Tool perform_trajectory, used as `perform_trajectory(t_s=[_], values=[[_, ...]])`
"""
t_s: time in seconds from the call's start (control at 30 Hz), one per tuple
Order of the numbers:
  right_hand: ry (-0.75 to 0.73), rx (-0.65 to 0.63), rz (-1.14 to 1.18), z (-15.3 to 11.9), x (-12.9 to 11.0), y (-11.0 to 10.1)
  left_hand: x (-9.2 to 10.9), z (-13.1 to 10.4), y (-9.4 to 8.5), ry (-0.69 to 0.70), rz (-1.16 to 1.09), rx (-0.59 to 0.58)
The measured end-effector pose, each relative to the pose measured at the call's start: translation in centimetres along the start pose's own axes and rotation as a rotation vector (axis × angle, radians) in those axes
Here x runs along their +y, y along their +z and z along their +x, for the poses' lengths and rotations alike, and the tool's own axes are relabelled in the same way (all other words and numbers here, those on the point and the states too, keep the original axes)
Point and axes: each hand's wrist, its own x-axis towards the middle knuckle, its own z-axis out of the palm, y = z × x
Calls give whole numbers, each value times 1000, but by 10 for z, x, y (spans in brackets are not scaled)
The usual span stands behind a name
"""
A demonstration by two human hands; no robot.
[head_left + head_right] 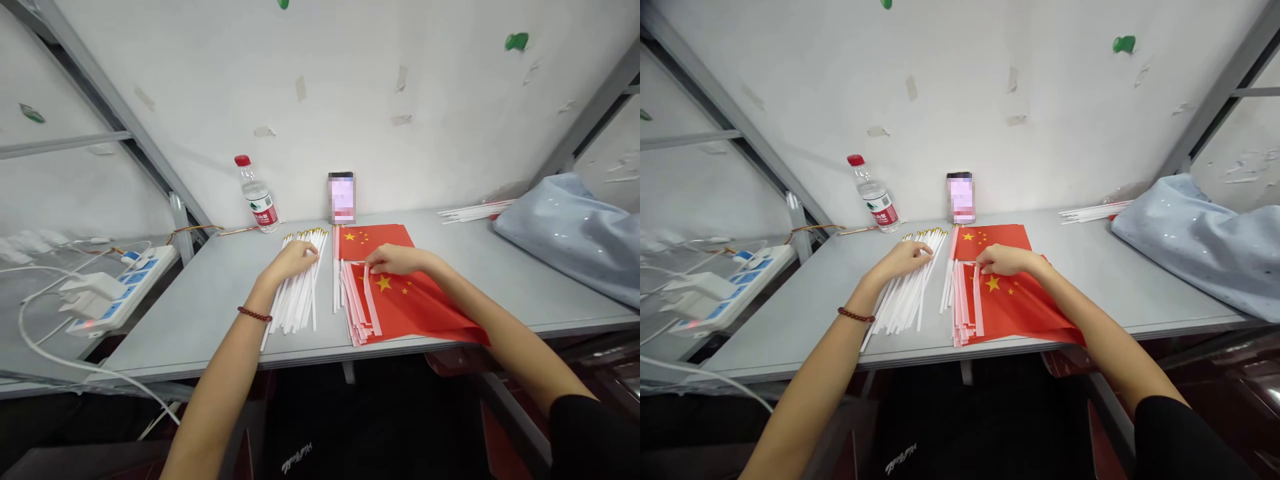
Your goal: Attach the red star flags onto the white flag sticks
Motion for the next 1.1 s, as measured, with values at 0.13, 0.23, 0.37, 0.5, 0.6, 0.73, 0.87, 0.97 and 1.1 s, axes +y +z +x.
perform_trajectory(t_s=[0.13,0.23,0.37,0.5,0.6,0.73,0.87,0.97,1.1], values=[[-2,90,-35,7,-3,12,20,-4,7,54,0,-65],[-1,82,22,7,-5,16,30,-5,13,79,37,-77],[-4,63,65,5,-7,10,36,-5,20,79,70,-88],[10,99,71,-11,-6,-14,37,-6,22,87,51,-90],[86,108,116,-38,3,-38,35,-6,22,93,41,-98],[208,141,221,-74,16,-61,33,-6,22,116,40,-106],[347,311,101,-70,17,-64,33,-5,22,104,34,-94],[260,320,-60,-38,8,-54,32,-5,23,89,25,-105],[21,118,-300,11,-8,-23,30,-4,22,81,5,-107]])
